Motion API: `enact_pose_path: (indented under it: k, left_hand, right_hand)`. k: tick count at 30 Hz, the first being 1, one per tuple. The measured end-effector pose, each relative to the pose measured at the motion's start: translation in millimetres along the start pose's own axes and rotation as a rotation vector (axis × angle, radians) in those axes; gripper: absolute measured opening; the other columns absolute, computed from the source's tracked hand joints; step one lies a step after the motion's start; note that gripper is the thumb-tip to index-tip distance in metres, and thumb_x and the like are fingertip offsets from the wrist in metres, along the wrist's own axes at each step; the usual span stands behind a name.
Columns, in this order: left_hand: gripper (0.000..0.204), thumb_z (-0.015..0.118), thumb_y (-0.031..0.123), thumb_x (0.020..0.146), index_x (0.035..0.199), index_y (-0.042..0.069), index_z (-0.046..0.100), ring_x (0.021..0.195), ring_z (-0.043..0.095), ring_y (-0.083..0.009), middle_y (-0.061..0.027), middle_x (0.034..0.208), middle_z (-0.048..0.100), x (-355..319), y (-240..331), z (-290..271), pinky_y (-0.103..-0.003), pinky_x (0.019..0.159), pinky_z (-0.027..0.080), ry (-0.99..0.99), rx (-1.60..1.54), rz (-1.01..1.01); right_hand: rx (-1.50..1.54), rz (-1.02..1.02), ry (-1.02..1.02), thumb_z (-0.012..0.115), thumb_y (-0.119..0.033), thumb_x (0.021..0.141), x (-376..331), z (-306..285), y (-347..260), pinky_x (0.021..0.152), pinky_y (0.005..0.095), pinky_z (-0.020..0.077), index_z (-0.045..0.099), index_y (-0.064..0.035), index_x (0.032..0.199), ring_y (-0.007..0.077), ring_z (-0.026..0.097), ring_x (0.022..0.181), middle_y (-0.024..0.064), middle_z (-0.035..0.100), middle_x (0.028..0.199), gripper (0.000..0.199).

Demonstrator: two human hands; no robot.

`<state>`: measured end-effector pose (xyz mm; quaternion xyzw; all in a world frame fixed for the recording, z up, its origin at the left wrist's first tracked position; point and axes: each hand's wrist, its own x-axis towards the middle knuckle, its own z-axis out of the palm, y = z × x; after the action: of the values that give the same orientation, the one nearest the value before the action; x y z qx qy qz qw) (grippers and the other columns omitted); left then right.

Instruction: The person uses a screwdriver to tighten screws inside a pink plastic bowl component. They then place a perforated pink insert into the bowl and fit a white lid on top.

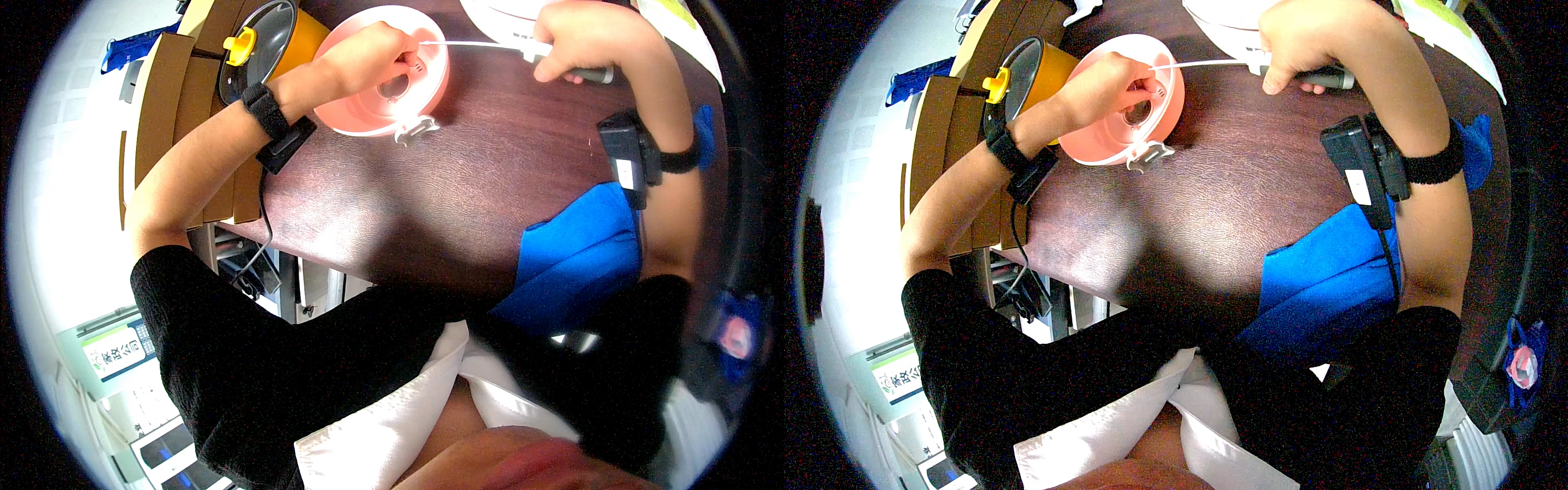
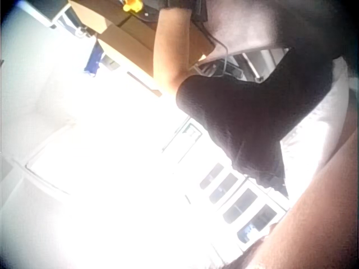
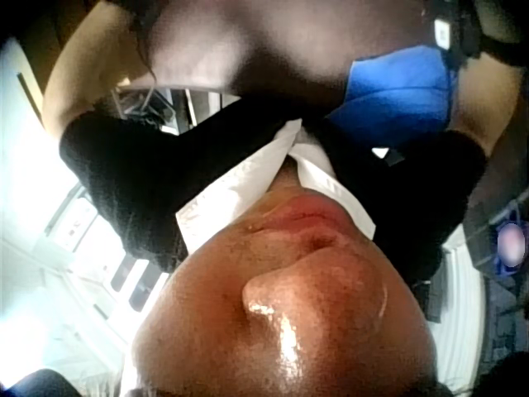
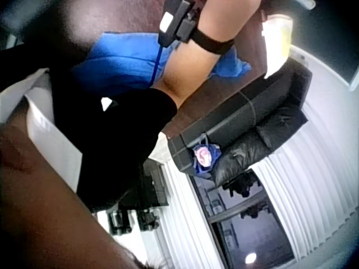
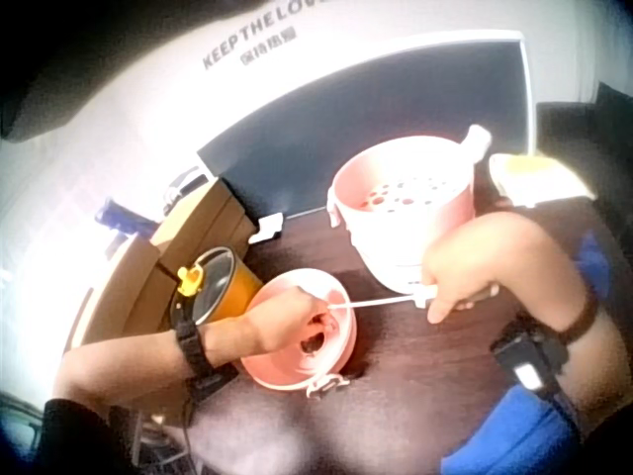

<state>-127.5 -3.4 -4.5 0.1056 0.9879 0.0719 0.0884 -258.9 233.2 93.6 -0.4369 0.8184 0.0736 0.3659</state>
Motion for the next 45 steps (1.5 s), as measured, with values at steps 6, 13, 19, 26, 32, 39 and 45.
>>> enact_pose_path:
  k: [6,13,19,26,32,39,45]
  left_hand:
    - [0.014,0.067,0.013,0.080,0.088,0.001,0.067,0.061,0.063,-0.0186,-0.0113,0.070,0.066,-3,0,-3,-0.031,0.059,0.049,-0.066,-0.133,-0.100]
    - [0.015,0.064,0.014,0.084,0.088,0.000,0.066,0.057,0.062,-0.0180,-0.0115,0.069,0.065,-1,-1,-4,-0.030,0.058,0.049,-0.092,-0.146,-0.092]
    - [0.017,0.063,0.016,0.085,0.088,0.000,0.066,0.060,0.062,-0.0186,-0.0118,0.069,0.065,-3,-5,1,-0.031,0.060,0.049,-0.053,-0.091,-0.033]
    - [0.018,0.063,0.017,0.084,0.088,0.000,0.067,0.065,0.064,-0.0226,-0.0139,0.073,0.066,-2,-8,5,-0.033,0.064,0.050,-0.055,-0.052,-0.063]
    - [0.016,0.063,0.017,0.083,0.089,0.003,0.068,0.065,0.064,-0.0246,-0.0134,0.076,0.067,-5,-11,7,-0.033,0.065,0.050,-0.030,-0.023,-0.032]
    - [0.015,0.061,0.016,0.084,0.090,0.006,0.070,0.066,0.064,-0.0247,-0.0129,0.077,0.067,-4,-14,12,-0.033,0.066,0.050,-0.043,0.037,-0.008]
    - [0.016,0.060,0.019,0.085,0.091,0.008,0.070,0.064,0.063,-0.0247,-0.0119,0.076,0.067,-2,-6,4,-0.033,0.066,0.050,-0.095,0.060,-0.019]
  right_hand:
    - [-0.006,-0.004,0.002,0.064,-0.032,0.086,0,0,0,0.059,0.0272,0.0481,0.068,-0.0030,0.085,0.0137,0.056,0.058,0.0038,0.062,0.068,0.030]
    - [-0.003,-0.006,-0.022,0.064,-0.033,0.086,-1,-3,0,0.063,0.0280,0.0503,0.068,-0.0012,0.088,0.0158,0.060,0.063,0.0060,0.065,0.073,0.032]
    - [0.006,0.010,-0.023,0.064,-0.033,0.087,-1,-3,-2,0.065,0.0289,0.0514,0.068,-0.0001,0.093,0.0167,0.061,0.066,0.0072,0.066,0.076,0.034]
    - [0.019,0.003,-0.018,0.063,-0.033,0.087,0,-2,1,0.067,0.0290,0.0517,0.068,0.0000,0.095,0.0172,0.063,0.068,0.0084,0.067,0.079,0.034]
    - [-0.027,-0.016,-0.019,0.063,-0.034,0.087,1,-2,2,0.067,0.0304,0.0520,0.068,0.0000,0.095,0.0188,0.064,0.071,0.0085,0.068,0.081,0.036]
    - [0.011,-0.058,0.013,0.063,-0.036,0.086,0,-1,5,0.067,0.0315,0.0523,0.069,-0.0001,0.090,0.0198,0.064,0.071,0.0086,0.068,0.079,0.037]
    - [0.009,-0.009,0.000,0.064,-0.035,0.086,-1,0,0,0.065,0.0311,0.0526,0.069,-0.0001,0.089,0.0195,0.064,0.070,0.0086,0.067,0.078,0.036]
